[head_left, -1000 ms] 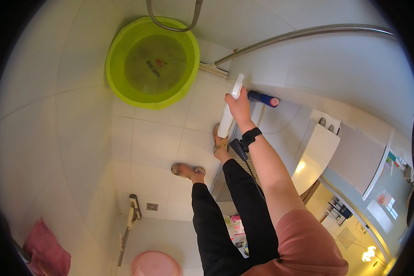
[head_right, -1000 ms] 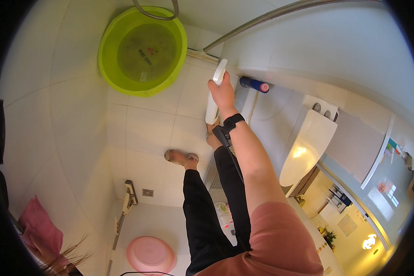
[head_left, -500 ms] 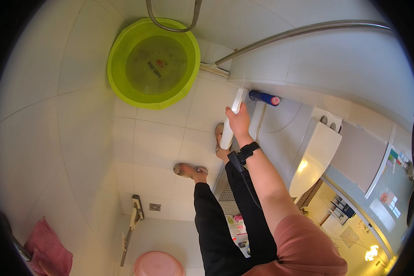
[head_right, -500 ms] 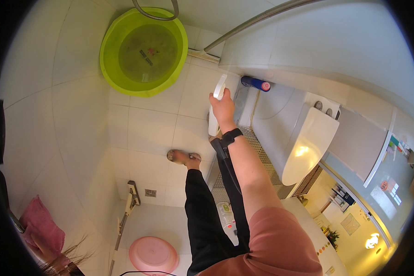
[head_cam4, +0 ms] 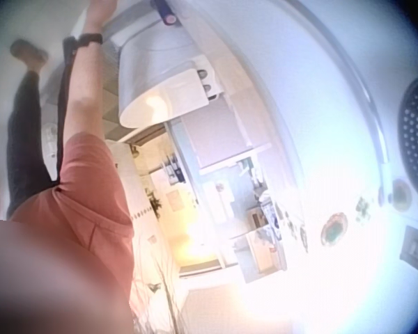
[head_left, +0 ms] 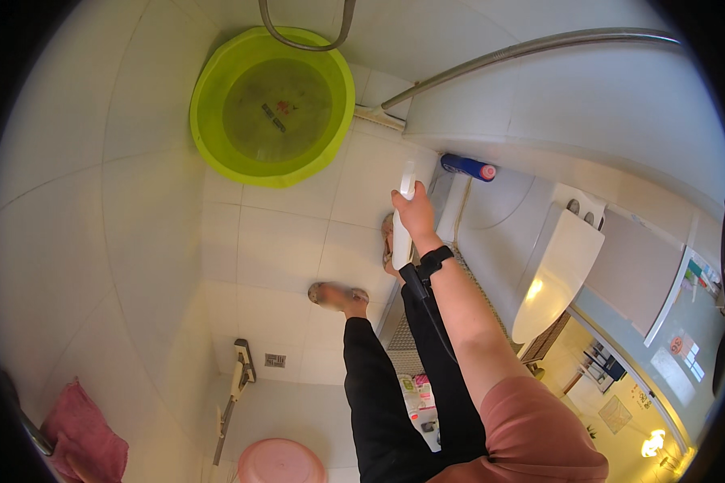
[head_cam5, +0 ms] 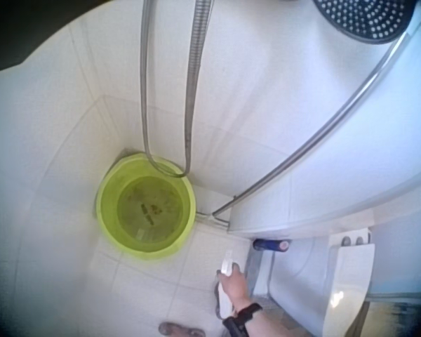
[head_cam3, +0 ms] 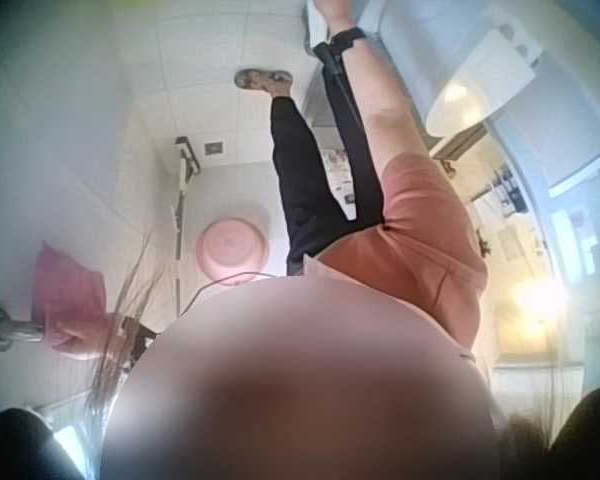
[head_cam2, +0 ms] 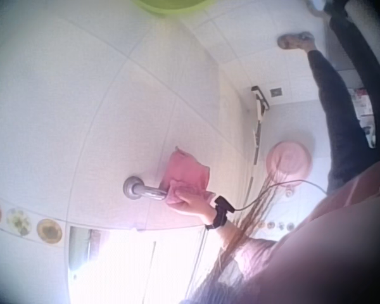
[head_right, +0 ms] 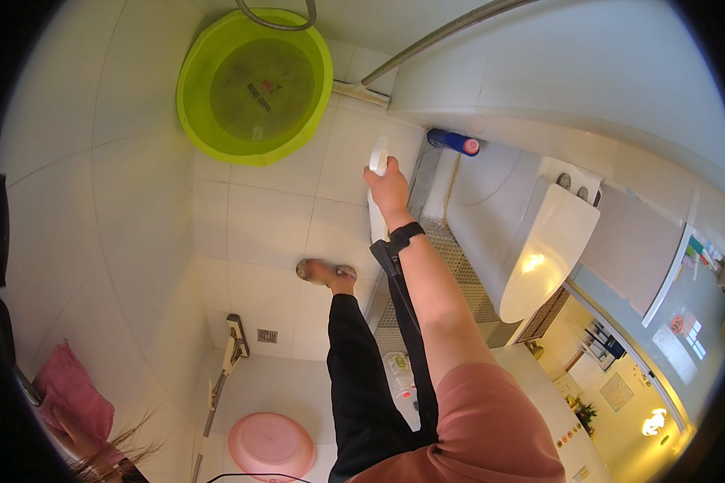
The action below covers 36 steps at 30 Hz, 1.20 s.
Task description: The person cleans a bathroom by wiping a towel rack with a pink cloth, scrubbing tiled walls with a sponge, spraying a cleaning solution from a white bottle onto the floor and walls, and using a squeegee to push water toward the drain. A green basin is moved aside during the process.
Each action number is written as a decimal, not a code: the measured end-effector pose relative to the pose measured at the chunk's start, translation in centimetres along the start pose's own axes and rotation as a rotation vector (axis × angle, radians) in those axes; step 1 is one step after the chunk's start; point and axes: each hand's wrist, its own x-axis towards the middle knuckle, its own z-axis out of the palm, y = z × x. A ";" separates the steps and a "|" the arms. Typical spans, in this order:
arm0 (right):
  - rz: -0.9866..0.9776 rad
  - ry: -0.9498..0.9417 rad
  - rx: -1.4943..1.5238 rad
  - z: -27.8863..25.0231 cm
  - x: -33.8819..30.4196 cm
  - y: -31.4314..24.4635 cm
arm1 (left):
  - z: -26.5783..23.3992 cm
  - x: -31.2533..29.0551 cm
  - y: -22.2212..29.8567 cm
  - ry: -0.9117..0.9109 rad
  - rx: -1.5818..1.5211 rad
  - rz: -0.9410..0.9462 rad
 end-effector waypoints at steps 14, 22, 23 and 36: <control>0.023 -0.118 -0.059 -0.1 0.9 0.4 | 0.3 -0.1 0.6 -0.028 -0.111 -0.020; 0.058 -0.130 -0.075 -0.5 1.8 0.0 | 0.3 0.4 1.2 -0.107 -0.073 -0.074; 0.063 -0.143 -0.071 -0.9 1.5 -0.4 | 0.3 0.5 1.2 -0.141 -0.094 -0.107; -0.171 0.268 0.373 -10.6 2.2 -8.9 | 0.1 -0.4 -3.5 -0.111 -0.019 -0.122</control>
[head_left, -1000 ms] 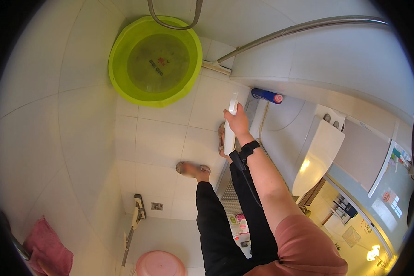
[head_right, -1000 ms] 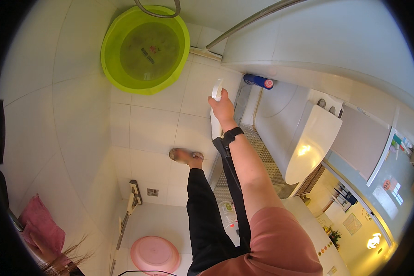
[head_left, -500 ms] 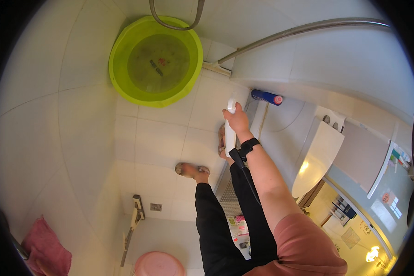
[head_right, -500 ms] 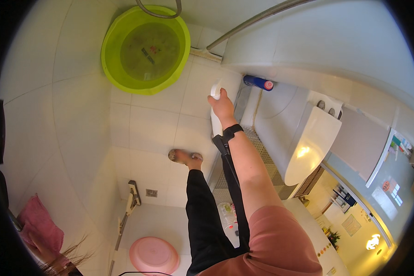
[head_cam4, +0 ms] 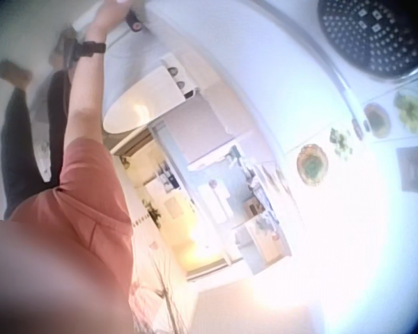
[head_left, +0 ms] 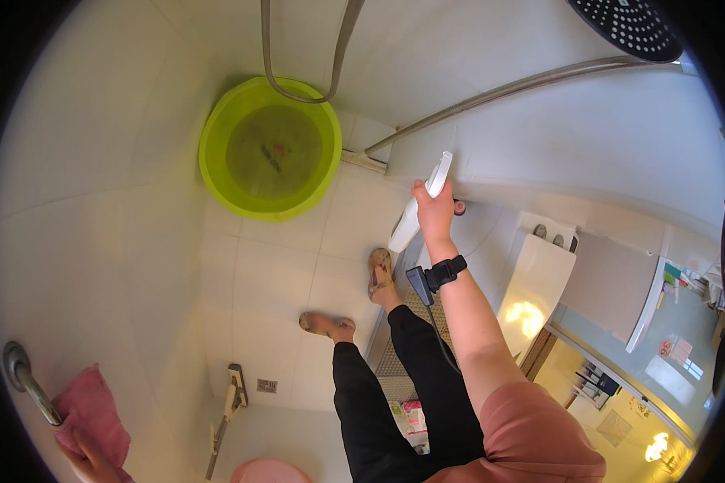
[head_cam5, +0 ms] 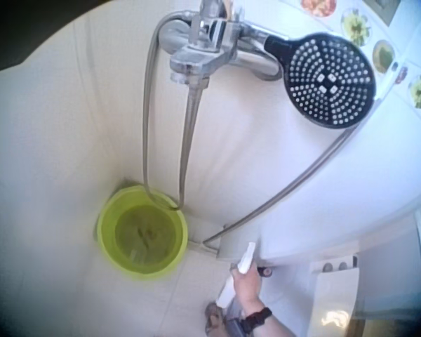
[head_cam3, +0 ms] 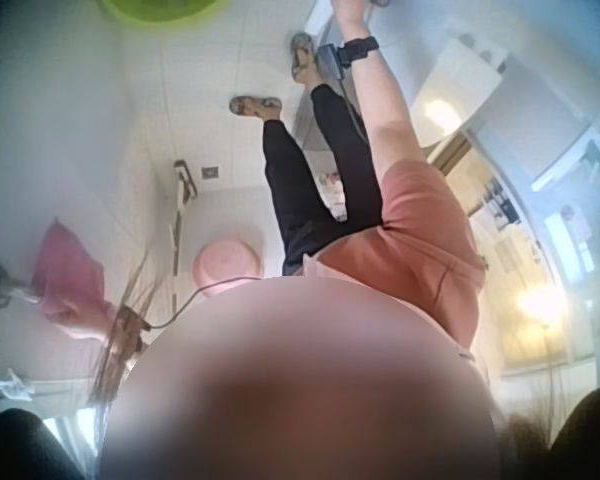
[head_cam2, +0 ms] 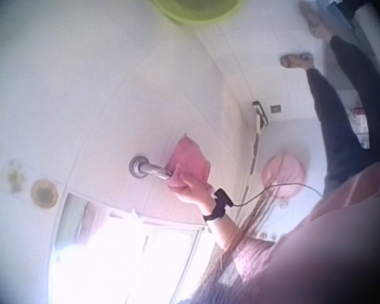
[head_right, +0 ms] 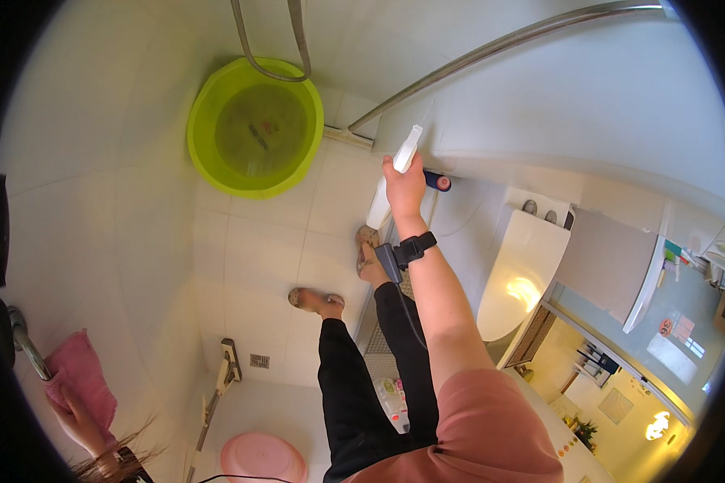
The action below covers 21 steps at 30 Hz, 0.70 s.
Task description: The person cleans a bathroom by wiping a towel rack with a pink cloth, scrubbing tiled walls with a sponge, spraying a cleaning solution from a white bottle onto the floor and walls, and using a squeegee to push water toward the drain. A green basin is moved aside during the process.
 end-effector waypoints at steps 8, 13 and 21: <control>-0.019 0.041 0.116 -2.5 -2.7 -0.6 | -0.2 0.2 0.5 -0.005 0.202 0.005; -0.041 -0.009 0.038 -5.0 -5.4 -3.0 | -0.1 -0.2 1.9 -0.083 0.055 0.057; -0.107 -0.043 0.114 -7.8 -7.4 -8.9 | 0.6 0.2 1.7 0.004 0.239 0.108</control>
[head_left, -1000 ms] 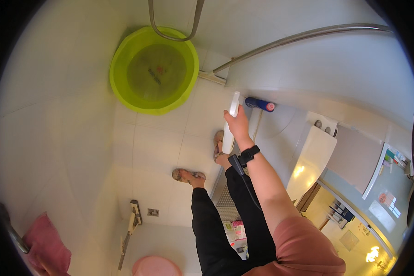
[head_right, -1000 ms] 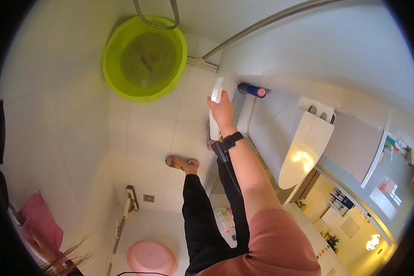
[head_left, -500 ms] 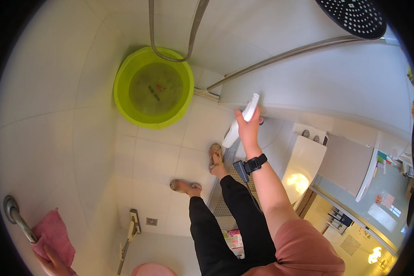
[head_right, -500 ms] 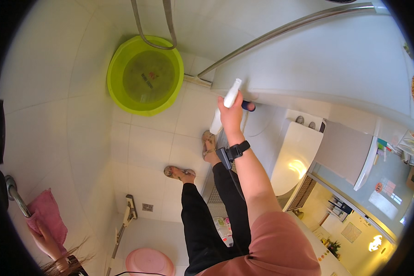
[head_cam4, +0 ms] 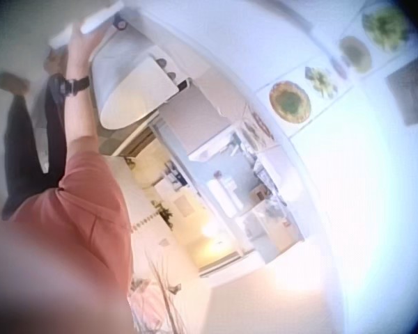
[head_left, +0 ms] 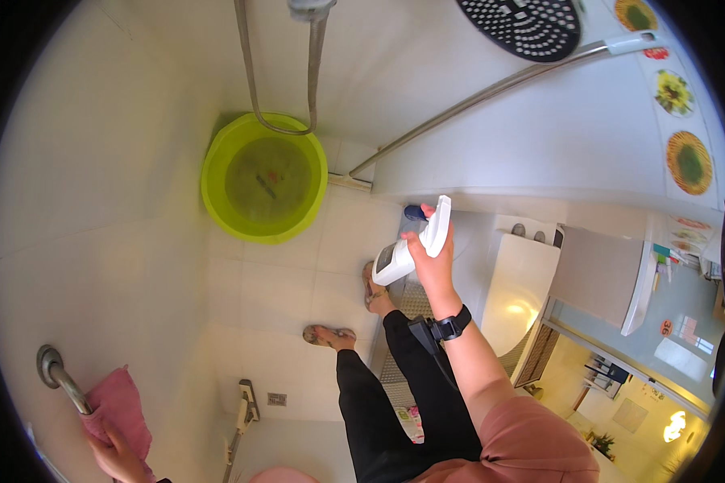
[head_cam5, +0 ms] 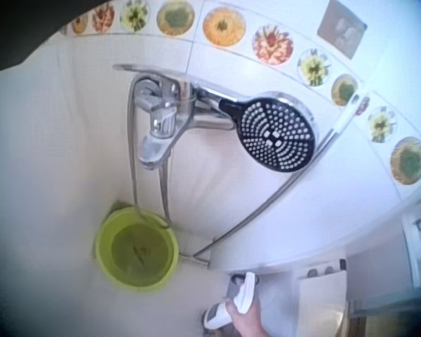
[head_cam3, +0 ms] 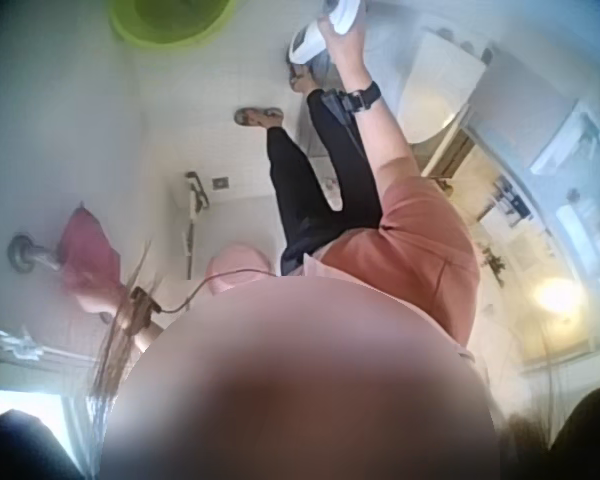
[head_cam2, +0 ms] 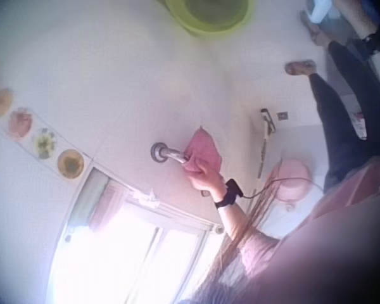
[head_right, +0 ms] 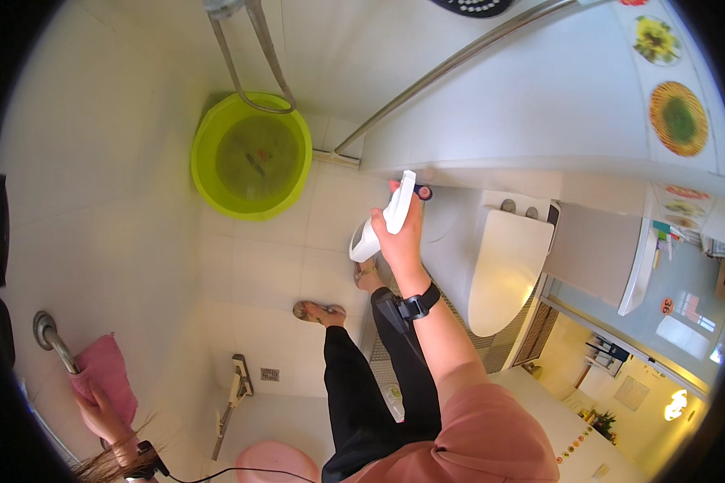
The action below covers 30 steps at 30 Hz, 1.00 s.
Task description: The person cleans a bathroom by wiping a towel rack with a pink cloth, scrubbing tiled walls with a sponge, spraying a cleaning solution from a white bottle onto the floor and walls, and using a squeegee to push water toward the drain. A green basin is moved aside during the process.
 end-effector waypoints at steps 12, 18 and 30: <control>-0.113 0.349 0.044 -0.3 2.8 -5.2 | 0.0 0.0 1.5 0.055 0.088 0.085; -0.240 0.341 0.163 -1.3 0.8 -6.4 | 0.5 0.3 1.1 0.059 0.097 0.072; -0.051 0.370 0.087 -1.6 -0.5 -7.6 | 0.4 0.3 1.8 0.098 0.099 0.116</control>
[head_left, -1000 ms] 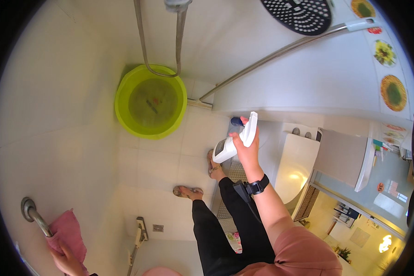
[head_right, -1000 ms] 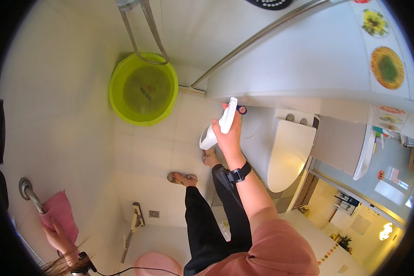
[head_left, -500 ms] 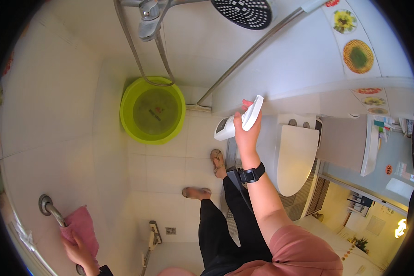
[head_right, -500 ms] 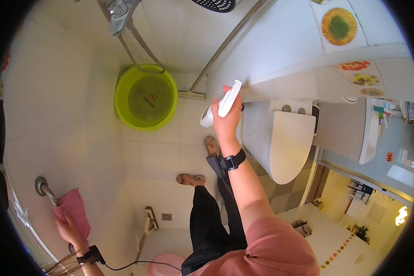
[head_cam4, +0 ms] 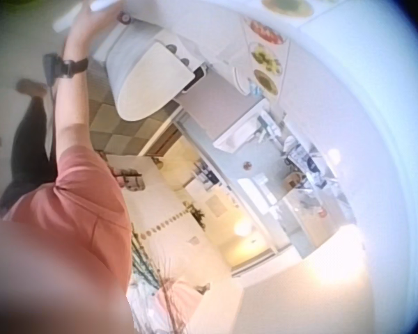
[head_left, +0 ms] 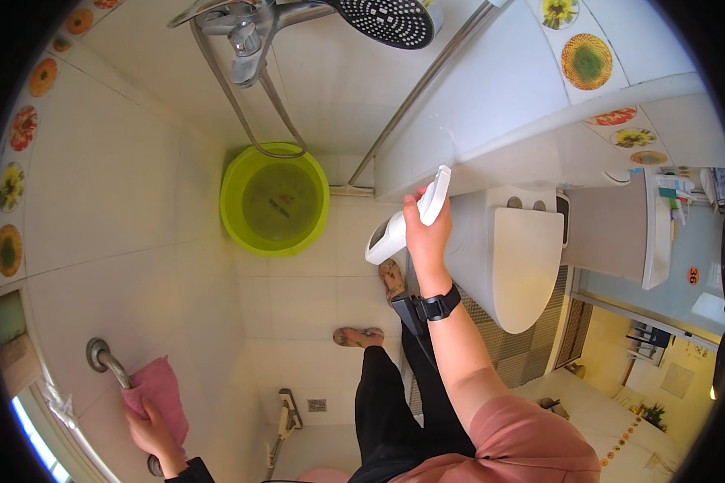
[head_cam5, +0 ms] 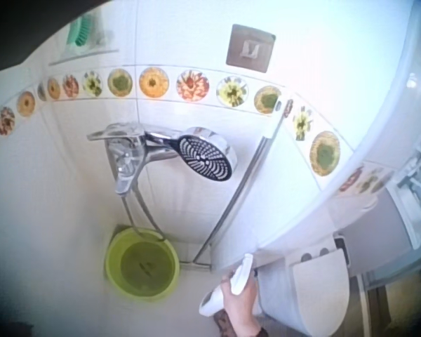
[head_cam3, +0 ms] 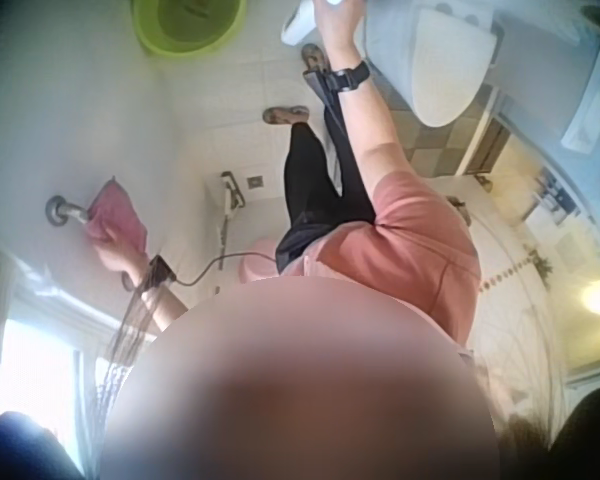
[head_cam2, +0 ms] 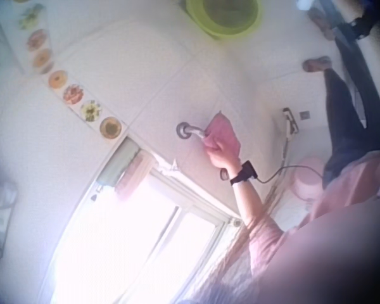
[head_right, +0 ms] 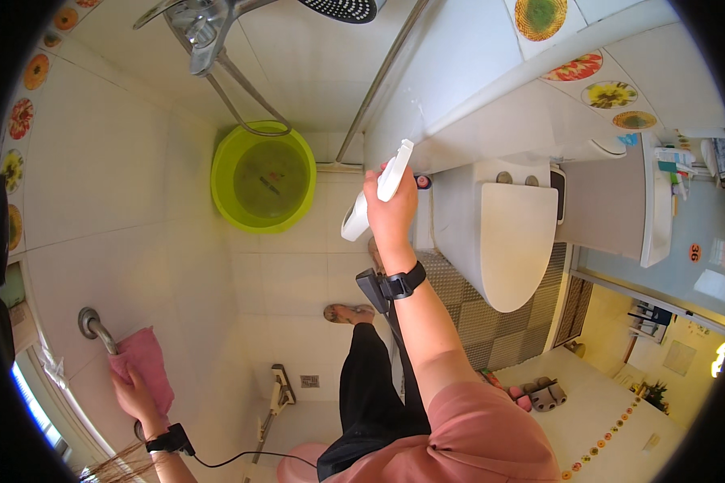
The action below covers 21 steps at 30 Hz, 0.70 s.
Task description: The person cleans a bathroom by wiping a towel rack with a pink cloth, scrubbing tiled walls with a sponge, spraying a cleaning solution from a white bottle onto the floor and walls, and using a squeegee to push water toward the drain. A green basin is moved aside during the process.
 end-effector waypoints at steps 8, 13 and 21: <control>0.013 -0.043 -0.051 0.9 -2.0 2.3 | -0.3 0.1 0.4 -0.033 -0.033 -0.008; 0.038 -0.158 0.118 1.3 -4.3 5.3 | -0.3 0.3 0.4 -0.023 -0.102 0.020; 0.174 -0.233 0.161 -0.7 -5.3 9.2 | -0.2 0.2 0.0 -0.017 -0.038 0.010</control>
